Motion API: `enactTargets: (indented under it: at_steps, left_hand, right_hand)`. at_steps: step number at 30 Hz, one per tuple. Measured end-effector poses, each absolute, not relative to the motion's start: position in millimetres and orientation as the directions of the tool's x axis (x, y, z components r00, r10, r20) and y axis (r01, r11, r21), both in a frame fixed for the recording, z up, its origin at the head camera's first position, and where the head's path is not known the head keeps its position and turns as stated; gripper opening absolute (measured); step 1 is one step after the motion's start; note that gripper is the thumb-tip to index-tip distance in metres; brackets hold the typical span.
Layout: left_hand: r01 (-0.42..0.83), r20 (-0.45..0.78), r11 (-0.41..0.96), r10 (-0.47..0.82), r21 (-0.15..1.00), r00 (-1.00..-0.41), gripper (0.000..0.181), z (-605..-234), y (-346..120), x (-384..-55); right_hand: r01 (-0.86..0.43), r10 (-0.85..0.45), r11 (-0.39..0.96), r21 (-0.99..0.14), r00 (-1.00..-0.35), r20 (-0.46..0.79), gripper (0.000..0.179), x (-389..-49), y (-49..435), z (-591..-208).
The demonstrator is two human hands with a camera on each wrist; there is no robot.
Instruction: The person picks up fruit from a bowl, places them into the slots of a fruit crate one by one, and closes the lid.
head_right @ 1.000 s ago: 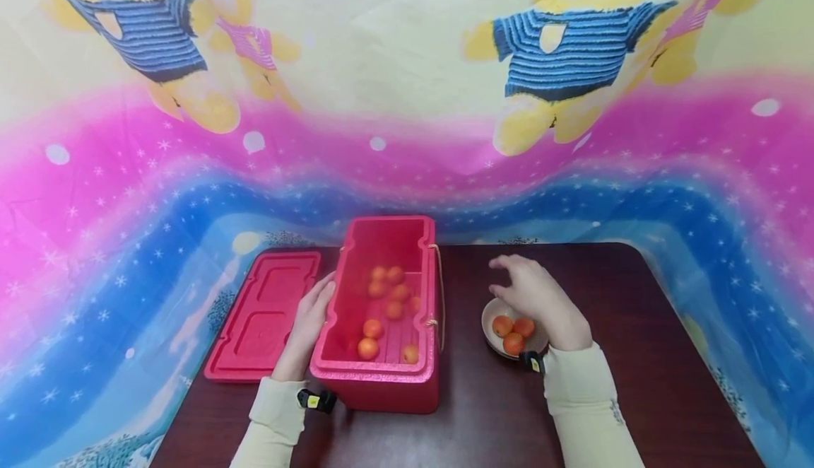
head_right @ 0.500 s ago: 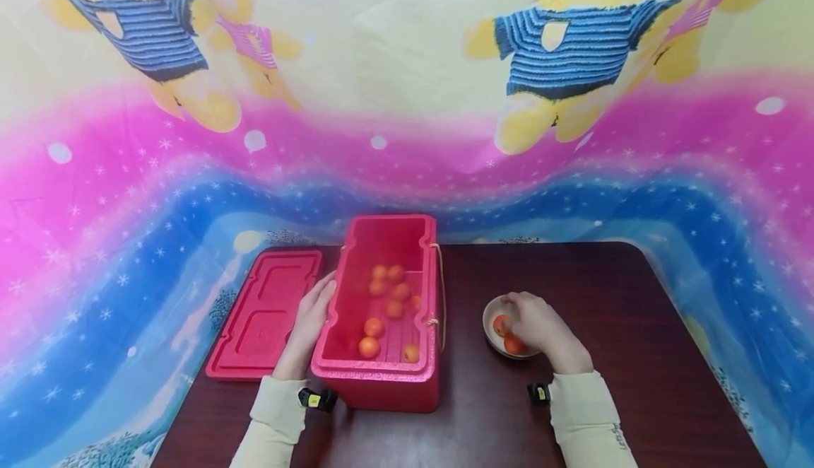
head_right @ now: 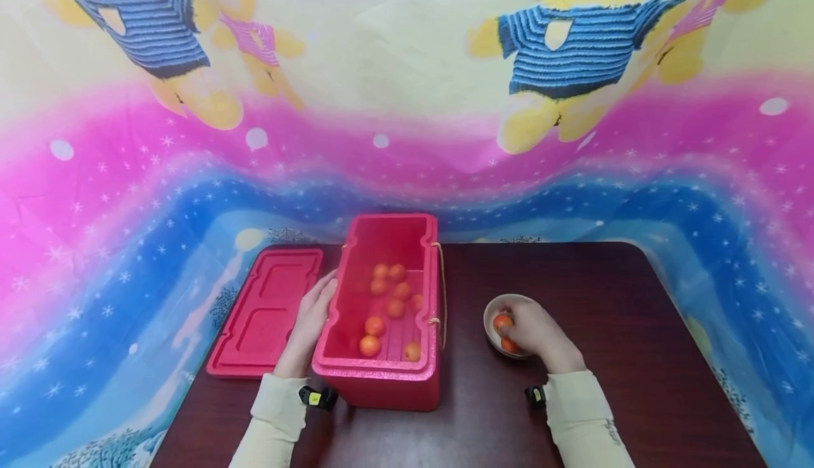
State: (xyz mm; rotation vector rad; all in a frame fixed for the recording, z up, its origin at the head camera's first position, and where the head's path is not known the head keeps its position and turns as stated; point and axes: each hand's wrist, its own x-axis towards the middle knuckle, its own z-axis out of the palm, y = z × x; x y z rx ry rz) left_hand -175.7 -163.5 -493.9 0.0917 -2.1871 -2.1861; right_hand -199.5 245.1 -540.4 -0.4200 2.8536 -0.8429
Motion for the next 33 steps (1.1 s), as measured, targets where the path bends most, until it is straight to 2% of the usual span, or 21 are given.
enactTargets:
  at_steps: [6,12,20,28,33]
  left_hand:
    - [-0.020,-0.021,-0.007,-0.075,1.000,-0.997,0.053,-493,-163,-175]
    - [-0.011,-0.010,0.011,-0.079,1.000,-0.997,0.053,-495,-164,-177]
    - [-0.011,-0.009,0.030,-0.084,0.999,-0.996,0.053,-492,-163,-176]
    - [-0.010,-0.008,0.025,-0.083,1.000,-0.997,0.053,-490,-163,-176]
    - [-0.017,-0.014,0.034,-0.087,0.999,-0.996,0.054,-492,-164,-176]
  right_hand:
    - [-0.308,-0.346,0.787,-0.534,-0.938,0.032,0.017,-204,243,-548]
    - [-0.370,-0.379,0.805,-0.463,-0.922,0.078,0.020,-206,244,-557]
    - [-0.363,-0.364,0.806,-0.467,-0.927,0.092,0.023,-207,243,-555]
    - [-0.305,-0.330,0.802,-0.513,-0.943,0.045,0.024,-204,243,-547]
    - [-0.265,-0.307,0.816,-0.513,-0.952,0.003,0.034,-203,244,-540]
